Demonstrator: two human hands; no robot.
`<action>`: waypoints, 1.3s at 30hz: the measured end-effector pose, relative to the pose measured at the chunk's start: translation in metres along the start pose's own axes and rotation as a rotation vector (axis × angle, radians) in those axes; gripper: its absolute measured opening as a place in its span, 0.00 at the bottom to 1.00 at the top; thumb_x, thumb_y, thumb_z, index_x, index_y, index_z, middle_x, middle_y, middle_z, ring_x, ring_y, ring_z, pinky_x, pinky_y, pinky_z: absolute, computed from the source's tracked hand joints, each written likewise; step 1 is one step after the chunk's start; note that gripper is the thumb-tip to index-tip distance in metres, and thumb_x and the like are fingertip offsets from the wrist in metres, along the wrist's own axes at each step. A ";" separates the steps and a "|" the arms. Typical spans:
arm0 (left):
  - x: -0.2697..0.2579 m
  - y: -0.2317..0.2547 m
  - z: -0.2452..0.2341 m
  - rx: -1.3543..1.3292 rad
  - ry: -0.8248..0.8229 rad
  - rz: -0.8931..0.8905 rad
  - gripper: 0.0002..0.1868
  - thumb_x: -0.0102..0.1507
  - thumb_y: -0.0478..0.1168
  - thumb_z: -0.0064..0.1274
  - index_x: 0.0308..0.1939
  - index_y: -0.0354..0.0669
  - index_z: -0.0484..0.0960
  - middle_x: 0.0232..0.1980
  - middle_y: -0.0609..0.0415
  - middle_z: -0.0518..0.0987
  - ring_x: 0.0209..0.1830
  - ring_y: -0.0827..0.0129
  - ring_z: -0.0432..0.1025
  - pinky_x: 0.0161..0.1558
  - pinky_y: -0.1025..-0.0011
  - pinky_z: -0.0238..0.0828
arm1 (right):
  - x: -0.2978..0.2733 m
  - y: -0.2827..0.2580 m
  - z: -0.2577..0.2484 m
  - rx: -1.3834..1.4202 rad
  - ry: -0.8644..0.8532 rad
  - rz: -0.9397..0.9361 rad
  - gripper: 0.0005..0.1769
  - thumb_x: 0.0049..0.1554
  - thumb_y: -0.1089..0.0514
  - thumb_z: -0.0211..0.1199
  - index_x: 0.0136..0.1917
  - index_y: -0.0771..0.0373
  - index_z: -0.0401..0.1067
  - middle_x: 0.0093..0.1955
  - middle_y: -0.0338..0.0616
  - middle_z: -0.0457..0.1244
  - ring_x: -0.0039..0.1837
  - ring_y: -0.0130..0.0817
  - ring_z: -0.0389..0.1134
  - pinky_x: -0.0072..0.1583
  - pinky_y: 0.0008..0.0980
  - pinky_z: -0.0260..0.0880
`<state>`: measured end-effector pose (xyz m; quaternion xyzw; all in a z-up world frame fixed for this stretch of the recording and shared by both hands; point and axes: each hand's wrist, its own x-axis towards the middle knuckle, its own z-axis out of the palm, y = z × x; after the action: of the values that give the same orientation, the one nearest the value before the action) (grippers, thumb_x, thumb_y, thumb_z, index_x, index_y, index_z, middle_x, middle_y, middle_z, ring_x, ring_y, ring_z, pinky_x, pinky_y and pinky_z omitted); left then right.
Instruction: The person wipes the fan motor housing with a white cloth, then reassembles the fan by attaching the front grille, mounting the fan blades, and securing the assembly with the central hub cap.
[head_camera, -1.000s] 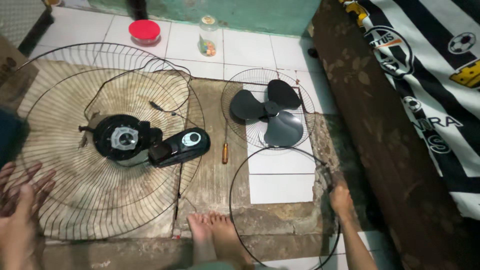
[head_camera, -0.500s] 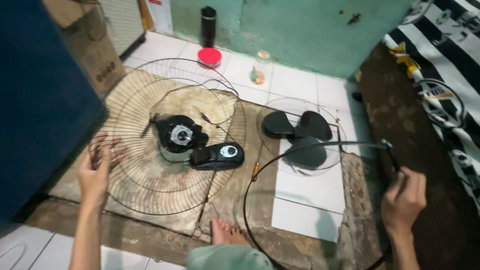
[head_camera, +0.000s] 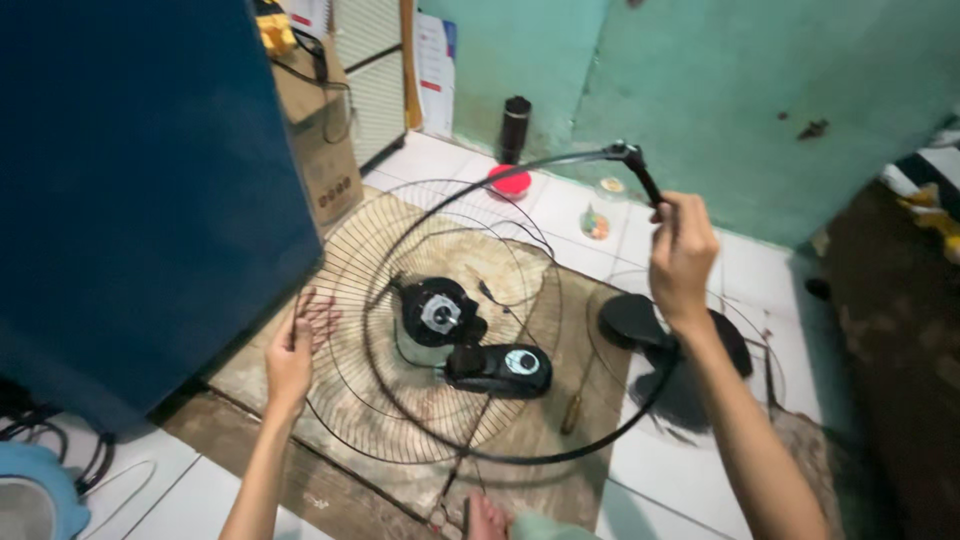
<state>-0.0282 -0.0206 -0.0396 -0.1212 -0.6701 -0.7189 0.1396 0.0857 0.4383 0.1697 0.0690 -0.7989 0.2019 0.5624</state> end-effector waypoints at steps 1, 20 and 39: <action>0.001 -0.002 -0.002 0.062 0.025 0.011 0.33 0.73 0.54 0.41 0.74 0.33 0.70 0.63 0.42 0.78 0.57 0.61 0.72 0.58 0.66 0.67 | 0.004 -0.001 0.018 0.049 0.000 0.020 0.05 0.68 0.71 0.52 0.54 0.71 0.69 0.44 0.53 0.63 0.40 0.41 0.66 0.42 0.38 0.65; -0.022 0.055 0.020 0.525 0.199 0.268 0.38 0.53 0.36 0.67 0.65 0.32 0.67 0.59 0.39 0.78 0.56 0.55 0.76 0.56 0.63 0.74 | -0.069 0.072 0.211 0.404 -0.200 0.436 0.15 0.71 0.60 0.45 0.51 0.73 0.67 0.40 0.48 0.61 0.37 0.38 0.73 0.37 0.33 0.73; 0.011 0.095 -0.007 0.540 0.072 0.134 0.14 0.69 0.39 0.50 0.55 0.34 0.80 0.45 0.46 0.84 0.37 0.68 0.82 0.36 0.74 0.77 | -0.089 0.069 0.186 0.286 -0.164 0.452 0.12 0.71 0.62 0.50 0.54 0.70 0.72 0.39 0.50 0.71 0.41 0.36 0.75 0.43 0.32 0.71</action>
<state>-0.0040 -0.0339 0.0526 -0.0980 -0.8226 -0.5072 0.2376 -0.0674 0.4160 0.0176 -0.0162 -0.8002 0.4268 0.4211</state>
